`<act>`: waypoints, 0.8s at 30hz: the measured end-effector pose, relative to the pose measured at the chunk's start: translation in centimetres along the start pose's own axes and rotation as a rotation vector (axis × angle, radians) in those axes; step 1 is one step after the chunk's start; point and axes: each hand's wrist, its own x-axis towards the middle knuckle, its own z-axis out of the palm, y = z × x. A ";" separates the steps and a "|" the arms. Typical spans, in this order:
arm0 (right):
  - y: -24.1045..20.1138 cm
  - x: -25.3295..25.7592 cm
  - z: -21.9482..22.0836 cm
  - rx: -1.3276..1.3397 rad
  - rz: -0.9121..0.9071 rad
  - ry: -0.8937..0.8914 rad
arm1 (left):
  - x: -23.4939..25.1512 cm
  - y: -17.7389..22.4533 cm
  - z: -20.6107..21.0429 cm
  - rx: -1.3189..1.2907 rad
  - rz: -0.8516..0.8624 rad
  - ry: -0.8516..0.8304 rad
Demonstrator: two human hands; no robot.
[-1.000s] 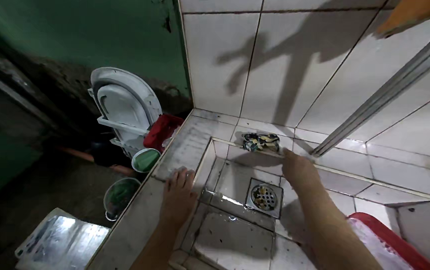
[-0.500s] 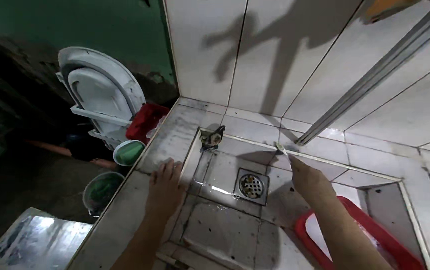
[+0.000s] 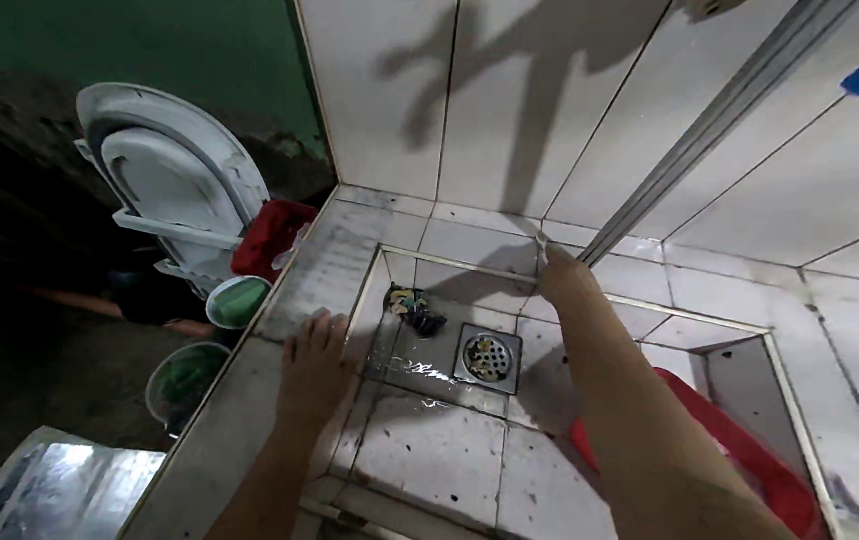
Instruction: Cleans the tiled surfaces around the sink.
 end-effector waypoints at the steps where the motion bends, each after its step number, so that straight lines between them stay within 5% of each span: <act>1: -0.5 0.7 -0.1 0.048 0.019 0.005 | -0.1 -0.1 0.1 -0.011 0.012 0.018; 9: 0.9 -4.2 0.6 -0.052 0.071 -0.044 | 0.1 -0.1 0.1 -0.022 -0.031 -0.019; 14: -1.4 1.8 -1.5 -0.247 -0.014 -0.127 | 0.0 -0.2 -0.1 -0.037 0.013 0.010; 21: 0.7 -3.8 -0.1 -0.014 0.006 -0.114 | 0.1 -0.1 0.0 -0.035 -0.002 -0.006; 24: 0.6 -2.2 -0.9 -0.048 -0.018 -0.162 | -0.1 -0.1 -0.1 -0.046 0.016 -0.002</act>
